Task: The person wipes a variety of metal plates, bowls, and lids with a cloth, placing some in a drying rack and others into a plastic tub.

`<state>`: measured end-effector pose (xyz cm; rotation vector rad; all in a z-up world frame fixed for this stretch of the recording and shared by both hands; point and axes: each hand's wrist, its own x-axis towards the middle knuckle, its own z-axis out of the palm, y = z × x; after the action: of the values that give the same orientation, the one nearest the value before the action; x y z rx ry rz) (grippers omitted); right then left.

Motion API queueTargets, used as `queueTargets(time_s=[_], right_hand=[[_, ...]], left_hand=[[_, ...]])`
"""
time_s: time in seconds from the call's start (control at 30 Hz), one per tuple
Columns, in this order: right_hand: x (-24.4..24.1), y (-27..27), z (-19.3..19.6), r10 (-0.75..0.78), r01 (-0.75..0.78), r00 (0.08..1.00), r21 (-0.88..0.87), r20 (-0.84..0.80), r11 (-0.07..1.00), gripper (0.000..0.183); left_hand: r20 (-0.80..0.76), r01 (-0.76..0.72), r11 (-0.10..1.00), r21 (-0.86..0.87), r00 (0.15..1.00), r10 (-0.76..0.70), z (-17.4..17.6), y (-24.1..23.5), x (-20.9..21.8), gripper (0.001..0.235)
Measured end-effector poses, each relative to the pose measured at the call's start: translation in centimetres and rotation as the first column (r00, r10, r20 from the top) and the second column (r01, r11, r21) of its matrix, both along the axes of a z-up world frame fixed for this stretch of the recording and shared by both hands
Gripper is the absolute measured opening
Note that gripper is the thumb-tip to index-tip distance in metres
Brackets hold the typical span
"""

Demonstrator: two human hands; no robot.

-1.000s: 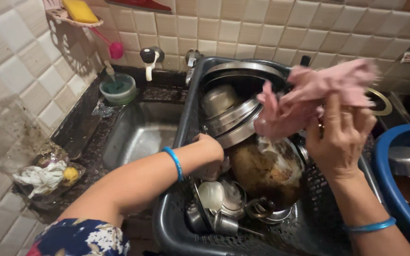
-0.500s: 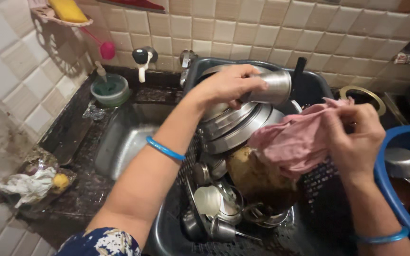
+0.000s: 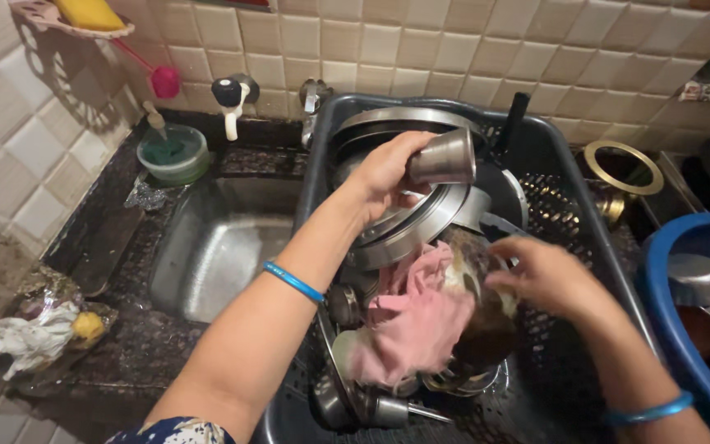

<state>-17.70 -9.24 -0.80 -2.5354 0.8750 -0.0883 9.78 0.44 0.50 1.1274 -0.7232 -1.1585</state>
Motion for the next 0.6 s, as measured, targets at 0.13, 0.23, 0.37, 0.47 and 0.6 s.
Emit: queueTargets(time_s=[0.13,0.23,0.37,0.47,0.6], right_hand=[[2.2,3.3,-2.3,0.143,-0.15,0.963,-0.015,-0.229,0.989,0.093],[3.4,5.2,-3.0,0.37,-0.366,0.928,-0.265,-0.038,0.892,0.101],[4.3,6.5,-3.9,0.216,-0.221,0.975,-0.142,-0.052,0.965,0.094],[4.9,7.5,-4.6,0.334,-0.336,0.941,-0.303,-0.06,0.892,0.073],[5.7,7.6,-3.8,0.366,-0.417,0.907,-0.318,-0.21,0.851,0.026]], left_hand=[[-0.001,0.006,0.996,-0.084,1.0,-0.007,0.1,0.6,-0.3,0.029],[0.032,-0.043,0.997,-0.061,0.998,0.045,0.1,0.7,-0.5,0.031],[0.069,-0.056,0.997,-0.055,0.996,0.06,-0.1,0.4,-0.8,0.032],[0.073,-0.042,0.996,-0.073,0.996,0.048,-0.2,-0.1,-1.2,0.032],[0.033,-0.033,0.994,-0.105,0.999,0.037,-0.2,-0.5,-1.8,0.036]])
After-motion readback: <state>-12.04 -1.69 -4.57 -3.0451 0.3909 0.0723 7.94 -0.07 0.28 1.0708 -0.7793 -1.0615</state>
